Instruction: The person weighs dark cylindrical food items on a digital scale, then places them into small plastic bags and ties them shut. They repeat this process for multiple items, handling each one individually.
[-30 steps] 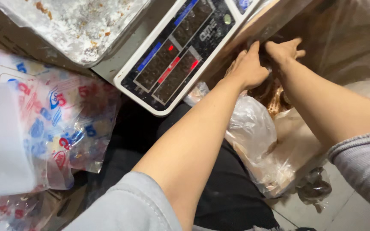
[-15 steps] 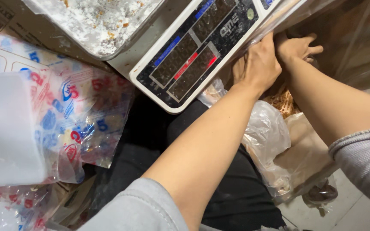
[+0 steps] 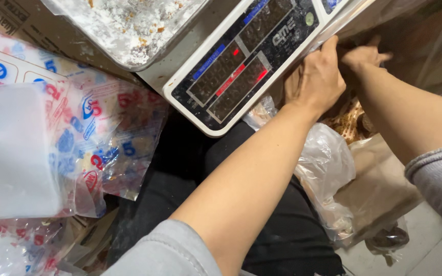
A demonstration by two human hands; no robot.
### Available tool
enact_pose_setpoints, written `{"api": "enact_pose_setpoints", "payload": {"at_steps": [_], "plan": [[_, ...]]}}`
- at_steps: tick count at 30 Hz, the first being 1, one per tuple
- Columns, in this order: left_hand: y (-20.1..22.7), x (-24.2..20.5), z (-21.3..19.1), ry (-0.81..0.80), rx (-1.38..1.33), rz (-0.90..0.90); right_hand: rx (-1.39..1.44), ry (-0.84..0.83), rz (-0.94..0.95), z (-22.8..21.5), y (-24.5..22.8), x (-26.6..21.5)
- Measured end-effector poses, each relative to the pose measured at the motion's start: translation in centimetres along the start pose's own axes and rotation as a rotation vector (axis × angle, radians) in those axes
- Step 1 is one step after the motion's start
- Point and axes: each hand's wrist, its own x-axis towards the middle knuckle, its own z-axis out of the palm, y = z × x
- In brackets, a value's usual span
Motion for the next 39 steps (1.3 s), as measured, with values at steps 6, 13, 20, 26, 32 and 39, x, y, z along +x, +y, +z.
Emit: {"api": "enact_pose_setpoints", "payload": {"at_steps": [6,13,20,26,32,39], "plan": [[-0.2,-0.1,0.2,0.045,-0.015,0.036,0.026,-0.038,0.05,-0.9,1.6,-0.9],[0.3,0.1,-0.8,-0.157,-0.057,-0.108,0.384,0.028,-0.048,-2.5,4.4,-2.2],[2.2,-0.7,-3.1,-0.24,-0.07,-0.144,0.482,-0.075,0.076,-7.5,2.2,-8.8],[4.0,-1.3,-5.4,-0.259,-0.118,-0.168,0.492,-0.016,-0.105,-10.8,2.4,-14.1],[4.9,-2.0,-6.8,-0.236,-0.169,-0.158,0.562,0.022,-0.236,-12.9,4.7,-17.3],[4.5,-2.2,-5.4,-0.311,-0.179,-0.106,1.052,-0.549,0.102,-16.7,6.6,-17.7]]}}
